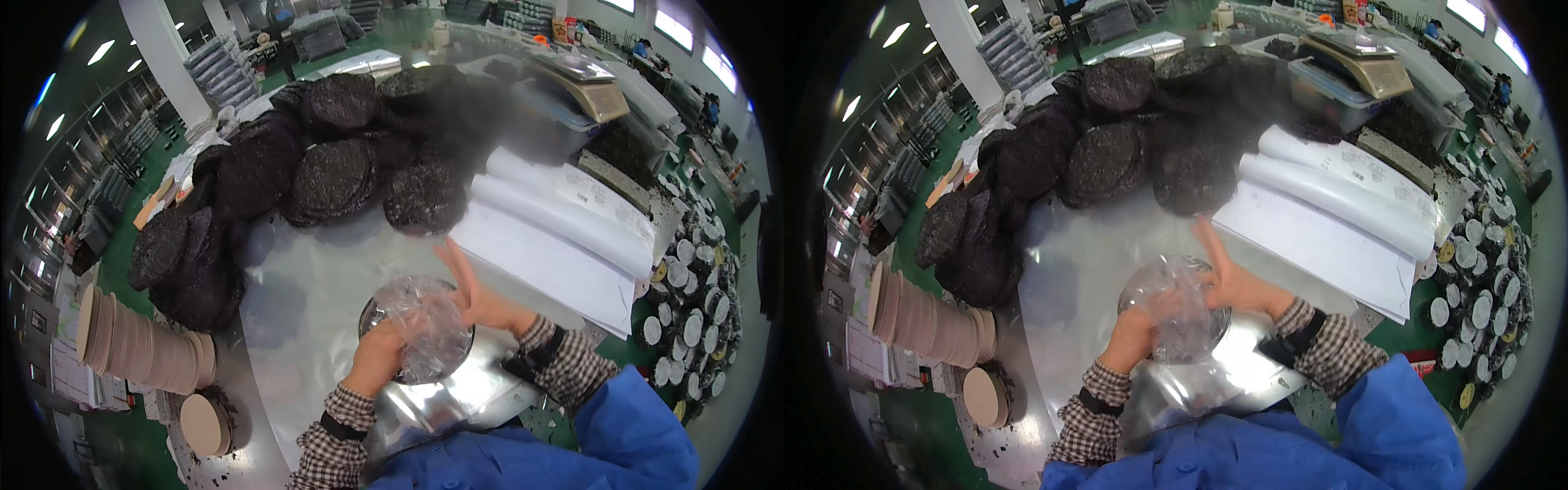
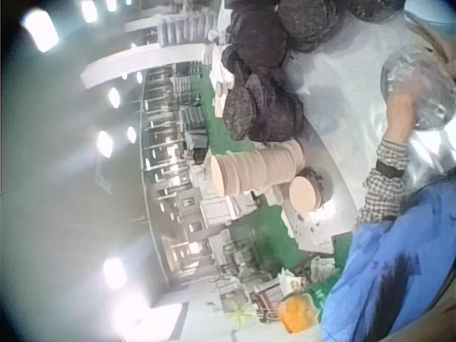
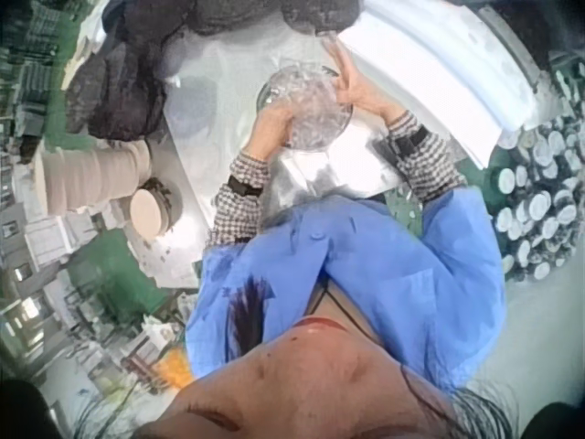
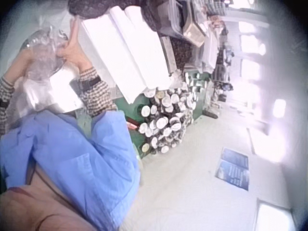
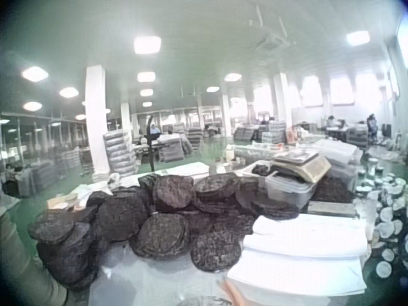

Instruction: The person repeatedly picks up dark, round, textured objects from a pile and places them into a circular metal mold on a stainless steel table. They cover the object with a sheet of clear plastic wrap, press it down, and then place a white paper sheet on top. The person then lifts the mold to remove the wrapped item and places it aside, repeating the process with new items.

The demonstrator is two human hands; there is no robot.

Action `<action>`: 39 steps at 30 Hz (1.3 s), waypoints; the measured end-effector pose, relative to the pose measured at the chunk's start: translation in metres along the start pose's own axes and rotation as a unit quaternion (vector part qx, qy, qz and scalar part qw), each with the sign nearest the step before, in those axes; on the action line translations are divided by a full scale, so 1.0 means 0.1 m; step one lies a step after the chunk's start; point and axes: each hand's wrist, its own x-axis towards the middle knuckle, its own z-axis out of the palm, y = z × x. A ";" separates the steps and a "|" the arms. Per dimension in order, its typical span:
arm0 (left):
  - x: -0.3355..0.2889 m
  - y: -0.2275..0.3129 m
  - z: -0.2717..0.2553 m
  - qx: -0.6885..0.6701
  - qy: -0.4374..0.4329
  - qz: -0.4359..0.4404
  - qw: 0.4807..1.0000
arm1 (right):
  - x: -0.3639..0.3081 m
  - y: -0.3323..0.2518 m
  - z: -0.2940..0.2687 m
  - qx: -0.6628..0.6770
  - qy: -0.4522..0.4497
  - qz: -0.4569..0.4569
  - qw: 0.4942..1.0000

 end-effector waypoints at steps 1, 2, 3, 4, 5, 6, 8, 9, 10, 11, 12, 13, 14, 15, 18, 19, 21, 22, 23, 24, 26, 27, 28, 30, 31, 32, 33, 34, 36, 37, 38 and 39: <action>0.00 0.02 0.01 -0.025 -0.018 -0.061 0.998 | 0.05 -0.03 -0.11 -0.091 -0.096 -0.046 0.990; 0.03 0.04 -0.01 -0.048 -0.035 -0.123 0.991 | 0.06 -0.02 -0.16 -0.180 -0.191 -0.092 0.961; 0.07 0.05 -0.05 -0.069 -0.050 -0.180 0.980 | 0.01 -0.06 -0.12 -0.288 -0.232 -0.142 0.918; 0.07 0.10 -0.08 -0.088 -0.001 -0.181 0.979 | -0.02 -0.01 -0.08 -0.314 -0.208 -0.099 0.921; 0.04 0.16 -0.12 -0.108 0.047 -0.182 0.976 | -0.05 0.09 0.00 -0.339 -0.184 -0.056 0.921; 0.05 0.24 -0.15 -0.129 0.094 -0.178 0.971 | -0.08 0.13 0.06 -0.366 -0.156 -0.012 0.918; 0.02 0.42 -0.25 -0.093 0.083 -0.127 0.984 | -0.06 0.19 0.23 -0.428 -0.090 0.019 0.899; 0.03 0.62 -0.32 -0.034 0.029 -0.094 0.995 | -0.05 0.34 0.25 -0.466 -0.078 -0.008 0.882; 0.04 0.71 -0.29 0.000 0.015 -0.093 0.996 | 0.00 0.37 0.28 -0.505 -0.073 -0.040 0.859; 0.05 0.80 -0.25 0.032 -0.005 -0.089 0.995 | 0.13 0.33 0.11 -0.465 -0.210 0.007 0.860; 0.08 0.81 -0.12 0.038 0.010 -0.115 0.993 | 0.22 0.14 -0.10 -0.377 -0.256 0.035 0.889; 0.11 0.77 -0.06 0.044 0.025 -0.141 0.989 | 0.26 -0.13 -0.34 -0.285 -0.300 0.062 0.908; 0.19 0.71 -0.07 0.030 -0.054 -0.215 0.975 | 0.28 -0.46 -0.63 -0.255 -0.261 0.122 0.923; 0.34 0.67 -0.10 0.009 -0.129 -0.281 0.951 | 0.21 -0.65 -1.16 -0.195 -0.132 0.123 0.964; 0.49 0.43 0.04 -0.025 -0.102 -0.325 0.940 | -0.51 -0.99 -2.35 -0.428 0.041 0.234 0.872; 0.53 0.33 0.08 -0.038 -0.046 -0.316 0.947 | -0.79 -0.96 -2.67 -0.515 0.037 0.292 0.805; 0.57 0.25 0.02 -0.042 0.108 -0.193 0.974 | -1.07 -0.86 -3.04 -0.527 0.000 0.333 0.782; 0.55 0.27 0.05 -0.048 0.184 -0.135 0.972 | -1.17 -0.82 -3.10 -0.451 -0.032 0.328 0.830; 0.51 0.30 0.08 -0.009 0.140 -0.140 0.980 | -1.02 -0.87 -3.02 -0.435 0.005 0.327 0.839; 0.43 0.32 0.11 0.033 0.088 -0.143 0.985 | -0.86 -0.91 -2.86 -0.410 0.043 0.327 0.850; 0.38 0.39 0.08 0.061 0.028 -0.160 0.985 | -0.71 -0.96 -2.67 -0.355 0.123 0.324 0.869; 0.45 0.45 0.07 0.041 0.030 -0.168 0.984 | -0.76 -0.88 -2.82 -0.539 0.223 0.185 0.791; 0.52 0.52 0.06 0.022 0.034 -0.177 0.983 | -0.80 -0.73 -3.00 -0.690 0.304 0.036 0.655; 0.57 0.63 0.07 0.024 0.046 -0.184 0.982 | -0.93 -0.30 -3.41 -0.854 0.217 -0.052 0.470; 0.58 0.64 0.11 0.024 0.048 -0.180 0.982 | -0.98 -0.20 -3.58 -0.915 0.165 -0.093 0.358; 0.55 0.62 0.11 0.035 0.049 -0.187 0.981 | -0.88 -0.04 -3.62 -0.906 0.186 -0.040 0.378; 0.53 0.59 0.12 0.051 0.052 -0.183 0.980 | -0.82 0.11 -3.62 -0.894 0.205 0.016 0.397; 0.49 0.55 0.14 0.064 0.052 -0.179 0.980 | -0.72 0.09 -3.43 -0.880 0.221 0.076 0.413; 0.48 0.53 0.15 0.066 0.068 -0.181 0.979 | -0.60 -0.36 -3.32 -0.758 0.212 0.250 0.563; 0.50 0.55 0.14 0.055 0.086 -0.187 0.977 | -0.58 -0.59 -3.38 -0.689 0.251 0.274 0.622; 0.51 0.58 0.15 0.040 0.099 -0.192 0.976 | -0.66 -0.75 -3.49 -0.613 0.289 0.301 0.672; 0.53 0.60 0.20 0.025 0.107 -0.196 0.974 | -0.87 -0.69 -3.80 -0.419 0.395 0.262 0.775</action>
